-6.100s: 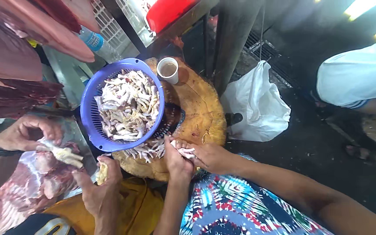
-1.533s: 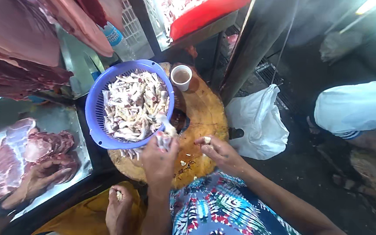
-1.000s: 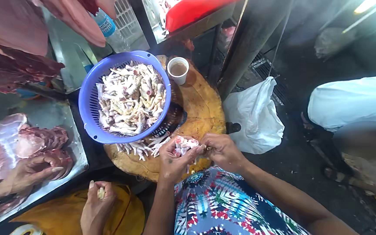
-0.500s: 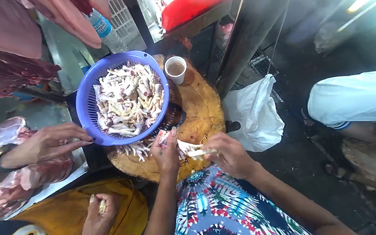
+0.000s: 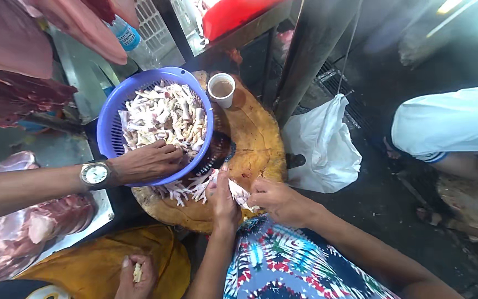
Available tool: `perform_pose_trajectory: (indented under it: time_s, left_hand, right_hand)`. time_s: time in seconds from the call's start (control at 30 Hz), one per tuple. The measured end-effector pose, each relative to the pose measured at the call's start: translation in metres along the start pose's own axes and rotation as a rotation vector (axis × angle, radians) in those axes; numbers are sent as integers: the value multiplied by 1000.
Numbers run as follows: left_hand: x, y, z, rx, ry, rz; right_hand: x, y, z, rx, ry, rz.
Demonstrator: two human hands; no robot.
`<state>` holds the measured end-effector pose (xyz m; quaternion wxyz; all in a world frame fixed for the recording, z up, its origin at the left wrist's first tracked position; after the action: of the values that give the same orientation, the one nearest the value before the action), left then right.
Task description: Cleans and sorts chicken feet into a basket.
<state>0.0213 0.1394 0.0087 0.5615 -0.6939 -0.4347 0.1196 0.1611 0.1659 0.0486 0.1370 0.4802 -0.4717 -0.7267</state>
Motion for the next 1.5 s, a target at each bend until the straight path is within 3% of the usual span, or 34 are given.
perform_pose_trajectory:
  time_s: [0.13, 0.23, 0.3, 0.37, 0.47, 0.6, 0.7, 0.9, 1.03, 1.13, 1.27, 1.5]
  left_hand:
    - [-11, 10, 5, -130, -86, -94]
    - [-20, 6, 22, -125, -84, -240]
    - [-24, 2, 26, -118, -100, -239]
    - [-22, 0, 24, -99, -86, -133]
    - [-7, -4, 11, 64, -16, 126]
    - [10, -16, -10, 368, 119, 411]
    - [9, -24, -13, 497, 105, 545]
    - [-25, -24, 18, 216, -93, 190]
    - [-14, -15, 12, 135, -23, 109]
    - [-4, 0, 2, 27, 30, 78]
    - [-12, 6, -2, -61, -20, 21]
    - [-20, 14, -7, -164, -113, -61]
  right_hand:
    - [4, -6, -14, 0, 226, -61]
    - [4, -14, -25, 48, 306, -79]
    - [-4, -19, -28, 120, 260, -11]
    - [-19, -21, -23, 197, 102, 49]
    - [-31, -19, -8, 250, -146, 60]
    - [-12, -7, 8, 175, -191, -106]
    - [-4, -3, 6, 77, -221, -164]
    - [-5, -9, -18, 123, -230, 112]
    - [1, -24, -3, 314, -96, 120]
    - [11, -16, 10, 217, -56, 147]
    - [14, -11, 1, 121, -66, 212]
    - [9, -12, -19, 92, -81, 272]
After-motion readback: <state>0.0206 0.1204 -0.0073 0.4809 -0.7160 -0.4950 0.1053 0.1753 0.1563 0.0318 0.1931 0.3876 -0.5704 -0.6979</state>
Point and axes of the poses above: each hand's wrist, its own z-axis towards the middle knuckle, its own x-axis out of the palm, y = z × x, the point moved 7 cm from there along z, towards the middle knuckle, and after that the axes turned 8 degrees about x, right-handed, at the moved point
